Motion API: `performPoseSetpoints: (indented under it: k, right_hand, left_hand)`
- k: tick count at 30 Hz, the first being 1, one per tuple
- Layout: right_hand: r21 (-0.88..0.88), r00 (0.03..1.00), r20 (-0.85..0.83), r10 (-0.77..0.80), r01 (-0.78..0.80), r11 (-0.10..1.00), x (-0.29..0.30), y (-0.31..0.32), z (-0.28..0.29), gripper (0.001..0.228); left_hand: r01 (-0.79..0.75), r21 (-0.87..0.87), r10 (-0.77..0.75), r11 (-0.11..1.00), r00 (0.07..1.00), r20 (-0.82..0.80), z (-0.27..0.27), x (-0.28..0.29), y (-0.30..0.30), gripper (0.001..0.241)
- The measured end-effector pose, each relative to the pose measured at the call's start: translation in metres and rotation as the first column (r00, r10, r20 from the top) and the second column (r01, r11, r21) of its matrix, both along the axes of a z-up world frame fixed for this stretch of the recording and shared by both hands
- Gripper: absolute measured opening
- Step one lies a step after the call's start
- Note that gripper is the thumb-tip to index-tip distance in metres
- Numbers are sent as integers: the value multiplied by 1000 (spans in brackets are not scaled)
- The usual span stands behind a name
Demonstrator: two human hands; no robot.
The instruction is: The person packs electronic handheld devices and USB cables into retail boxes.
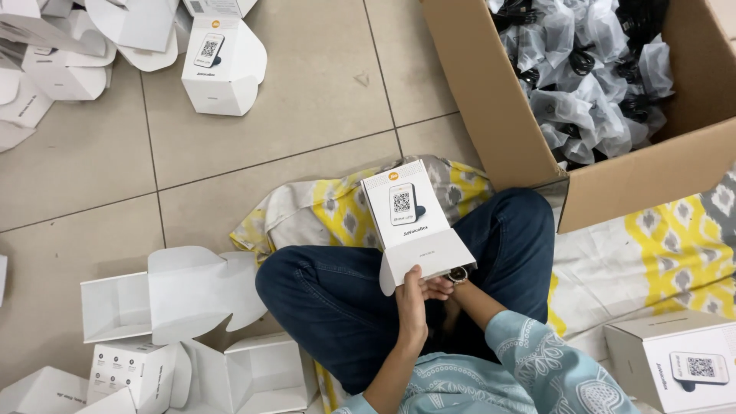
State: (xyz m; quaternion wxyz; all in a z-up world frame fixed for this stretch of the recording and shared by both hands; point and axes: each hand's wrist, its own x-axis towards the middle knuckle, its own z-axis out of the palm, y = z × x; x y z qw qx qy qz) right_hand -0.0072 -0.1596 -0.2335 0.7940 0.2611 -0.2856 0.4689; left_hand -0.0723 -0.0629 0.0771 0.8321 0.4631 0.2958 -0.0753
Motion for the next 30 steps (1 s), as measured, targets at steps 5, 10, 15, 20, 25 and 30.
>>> performPoseSetpoints:
  k: [5,10,15,20,25,30]
  right_hand:
    - [903,464,-390,796,22,429,25,28,145,50]
    - [543,-105,474,874,817,-196,38,29,258,59]
    - [529,-84,531,843,810,-253,39,33,271,76]
    - [537,-91,509,856,811,-234,40,33,262,73]
    - [565,-117,530,840,787,-247,39,32,258,74]
    - [554,-95,500,861,799,-234,39,34,257,64]
  left_hand:
    - [-128,75,106,989,964,245,21,57,19,51]
    - [-70,699,-177,712,945,275,65,155,60,71]
    - [34,943,-424,331,898,117,40,174,68,56]
    - [268,962,-605,-51,758,-243,-21,172,78,70]
    - [203,963,-616,-176,740,-268,-25,181,87,87]
    - [178,948,-600,-262,740,-305,5,178,81,87]
